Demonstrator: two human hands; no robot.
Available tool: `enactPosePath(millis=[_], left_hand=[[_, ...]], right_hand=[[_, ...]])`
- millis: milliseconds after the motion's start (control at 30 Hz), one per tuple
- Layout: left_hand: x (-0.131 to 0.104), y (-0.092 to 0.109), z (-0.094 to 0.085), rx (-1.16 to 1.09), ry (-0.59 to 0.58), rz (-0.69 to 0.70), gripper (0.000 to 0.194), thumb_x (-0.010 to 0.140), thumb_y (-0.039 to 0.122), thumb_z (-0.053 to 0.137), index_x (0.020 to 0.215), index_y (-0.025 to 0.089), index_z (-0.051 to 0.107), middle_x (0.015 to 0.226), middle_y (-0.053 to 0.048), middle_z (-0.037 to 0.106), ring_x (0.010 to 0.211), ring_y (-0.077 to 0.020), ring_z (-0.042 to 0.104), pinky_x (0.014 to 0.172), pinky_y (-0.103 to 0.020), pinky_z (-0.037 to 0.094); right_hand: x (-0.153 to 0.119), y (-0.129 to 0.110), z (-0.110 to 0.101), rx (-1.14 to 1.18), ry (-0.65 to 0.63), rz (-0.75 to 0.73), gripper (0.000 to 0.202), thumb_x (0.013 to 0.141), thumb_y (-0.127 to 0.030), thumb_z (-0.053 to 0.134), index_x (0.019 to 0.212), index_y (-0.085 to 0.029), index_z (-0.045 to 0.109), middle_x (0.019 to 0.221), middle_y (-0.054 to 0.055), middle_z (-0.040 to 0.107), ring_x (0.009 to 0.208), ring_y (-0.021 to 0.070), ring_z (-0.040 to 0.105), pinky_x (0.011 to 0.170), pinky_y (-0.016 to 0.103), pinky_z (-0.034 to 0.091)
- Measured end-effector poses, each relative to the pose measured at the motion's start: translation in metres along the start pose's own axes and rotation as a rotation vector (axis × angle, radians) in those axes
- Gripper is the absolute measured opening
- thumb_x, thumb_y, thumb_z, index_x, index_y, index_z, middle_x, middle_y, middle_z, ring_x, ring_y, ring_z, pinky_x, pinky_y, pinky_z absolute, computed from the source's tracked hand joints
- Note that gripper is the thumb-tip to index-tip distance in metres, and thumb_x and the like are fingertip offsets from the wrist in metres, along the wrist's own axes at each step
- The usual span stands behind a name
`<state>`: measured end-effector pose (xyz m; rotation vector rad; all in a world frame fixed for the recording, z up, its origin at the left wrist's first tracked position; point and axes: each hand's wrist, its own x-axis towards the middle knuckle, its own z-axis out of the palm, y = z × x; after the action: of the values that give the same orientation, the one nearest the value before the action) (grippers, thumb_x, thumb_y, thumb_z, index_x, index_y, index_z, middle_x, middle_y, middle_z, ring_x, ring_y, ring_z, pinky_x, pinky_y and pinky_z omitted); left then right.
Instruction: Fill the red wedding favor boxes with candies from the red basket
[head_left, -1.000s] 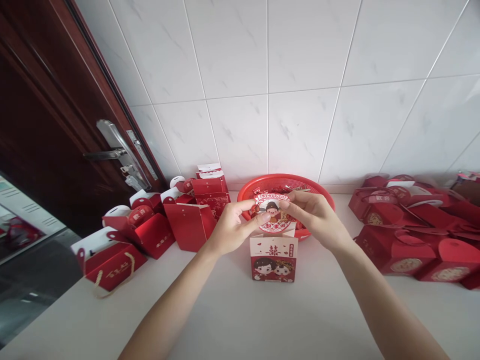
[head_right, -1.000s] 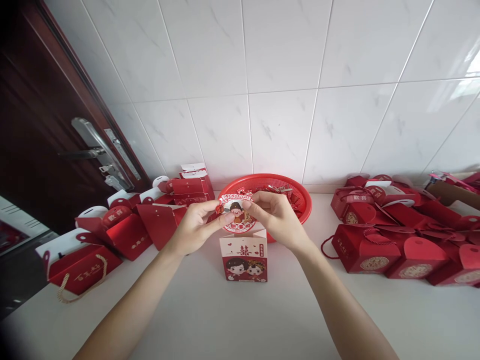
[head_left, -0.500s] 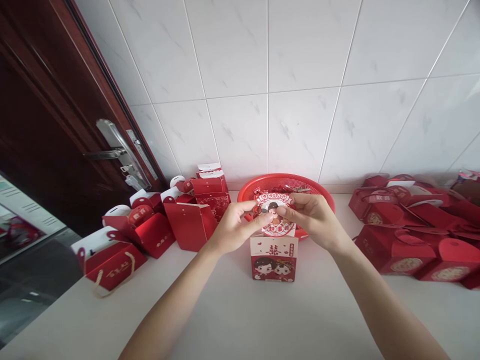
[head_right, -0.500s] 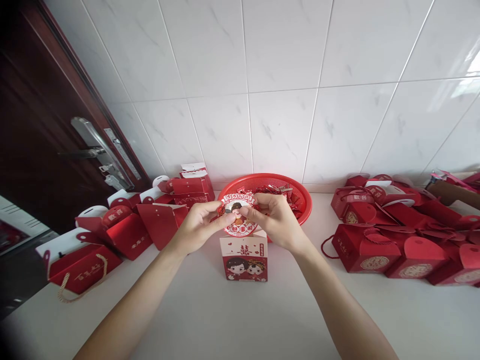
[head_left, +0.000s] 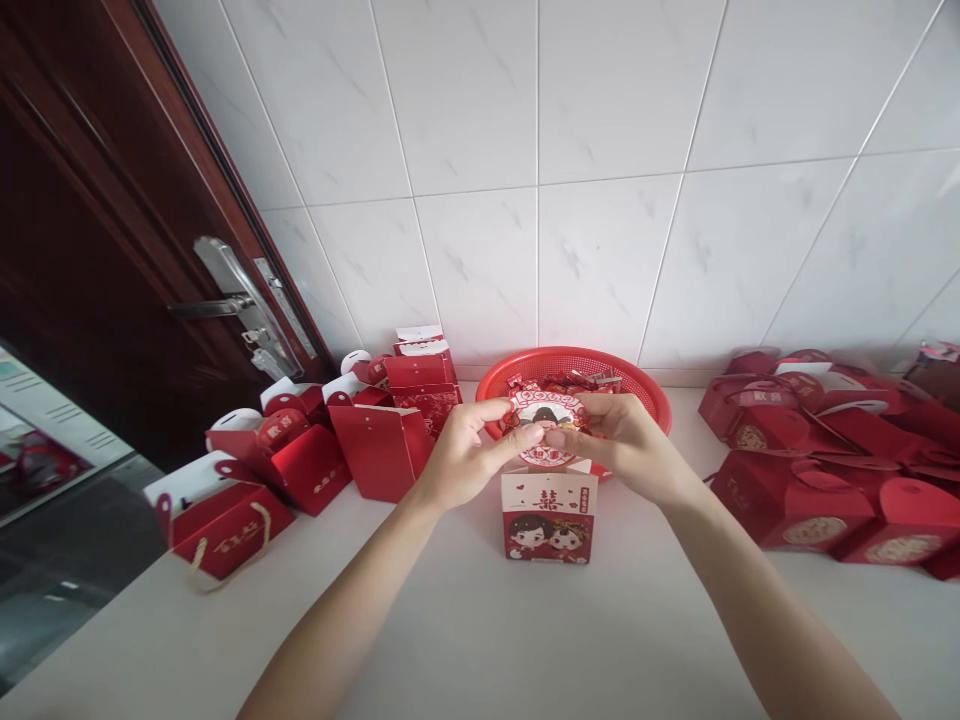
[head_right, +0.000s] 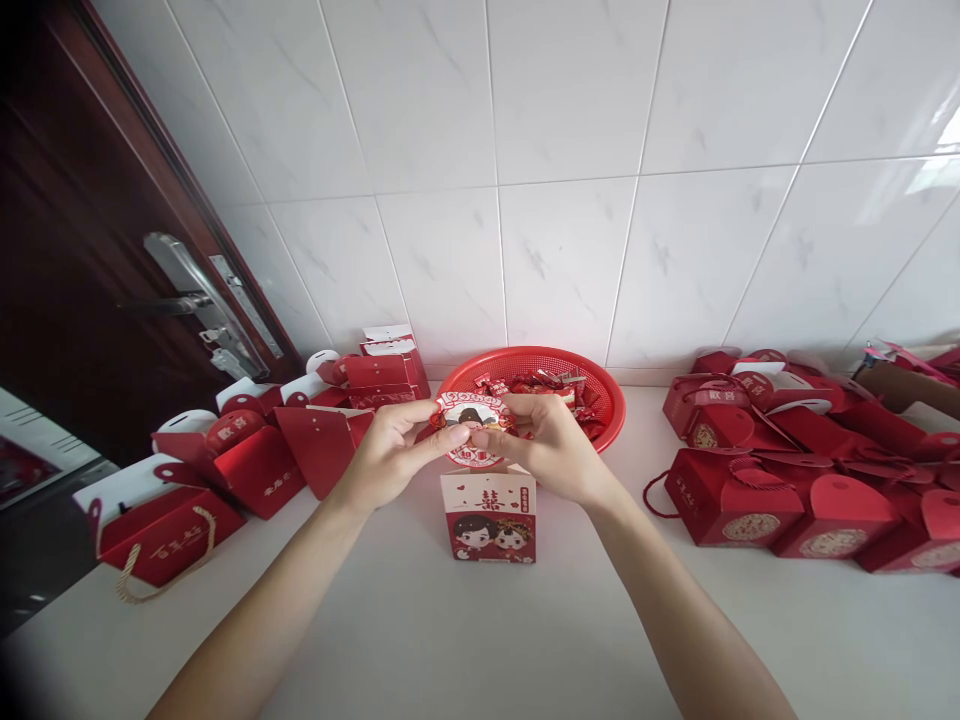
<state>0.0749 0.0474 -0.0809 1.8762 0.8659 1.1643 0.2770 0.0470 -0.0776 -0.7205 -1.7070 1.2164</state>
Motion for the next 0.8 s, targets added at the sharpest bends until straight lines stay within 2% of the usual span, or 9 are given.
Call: enactPosePath(millis=[133,300,500,633,800], left_hand=[[0.0005,-0.0024,0.0017,-0.001,0.027,-0.032,0.029,0.087,0.045,0.072,0.090,0.016,0.076,0.084,-0.006,0.072,0.082,-0.0207,0.065,0.070,-0.029,0.051],[0.0001,-0.0021,0.0028,0.013,0.056,-0.006,0.030,0.089,0.045,0.070,0.083,0.016,0.075,0.078,-0.005,0.072,0.085,-0.0227,0.067,0.071,-0.030,0.052],[-0.0009,-0.0009,0.0024,0.011,0.082,0.040,0.026,0.090,0.040,0.070,0.094,0.015,0.078,0.095,-0.008,0.075,0.089,-0.0224,0.067,0.079,-0.031,0.052],[-0.0010,-0.0026,0.0025,-0.010,0.089,0.023,0.029,0.091,0.042,0.069,0.100,0.015,0.078,0.096,-0.008,0.076,0.089,-0.0224,0.067,0.078,-0.031,0.053],[-0.0001,-0.0035,0.0028,-0.066,0.115,-0.042,0.031,0.089,0.045,0.071,0.098,0.016,0.078,0.095,-0.008,0.077,0.090,-0.0232,0.069,0.078,-0.032,0.054]], right_hand=[[-0.0005,0.0012,-0.0015,0.003,-0.010,0.007,0.040,0.077,-0.054,0.081,0.074,-0.017,0.066,0.074,0.004,0.061,0.071,0.0180,0.056,0.059,0.030,0.050],[-0.0008,0.0002,0.0012,0.006,-0.021,0.006,0.037,0.076,-0.050,0.082,0.075,-0.017,0.067,0.071,0.001,0.057,0.065,0.0141,0.051,0.055,0.026,0.047],[-0.0004,-0.0031,0.0036,0.029,-0.037,0.041,0.035,0.077,-0.047,0.082,0.084,-0.015,0.071,0.077,0.003,0.064,0.071,0.0161,0.058,0.061,0.027,0.048],[-0.0001,-0.0039,0.0023,0.027,-0.057,0.041,0.036,0.075,-0.046,0.084,0.088,-0.015,0.073,0.080,0.004,0.066,0.073,0.0167,0.059,0.064,0.028,0.050],[0.0009,-0.0011,0.0011,0.079,-0.006,0.033,0.033,0.074,-0.045,0.085,0.078,-0.016,0.069,0.076,0.002,0.064,0.070,0.0160,0.059,0.062,0.028,0.052]])
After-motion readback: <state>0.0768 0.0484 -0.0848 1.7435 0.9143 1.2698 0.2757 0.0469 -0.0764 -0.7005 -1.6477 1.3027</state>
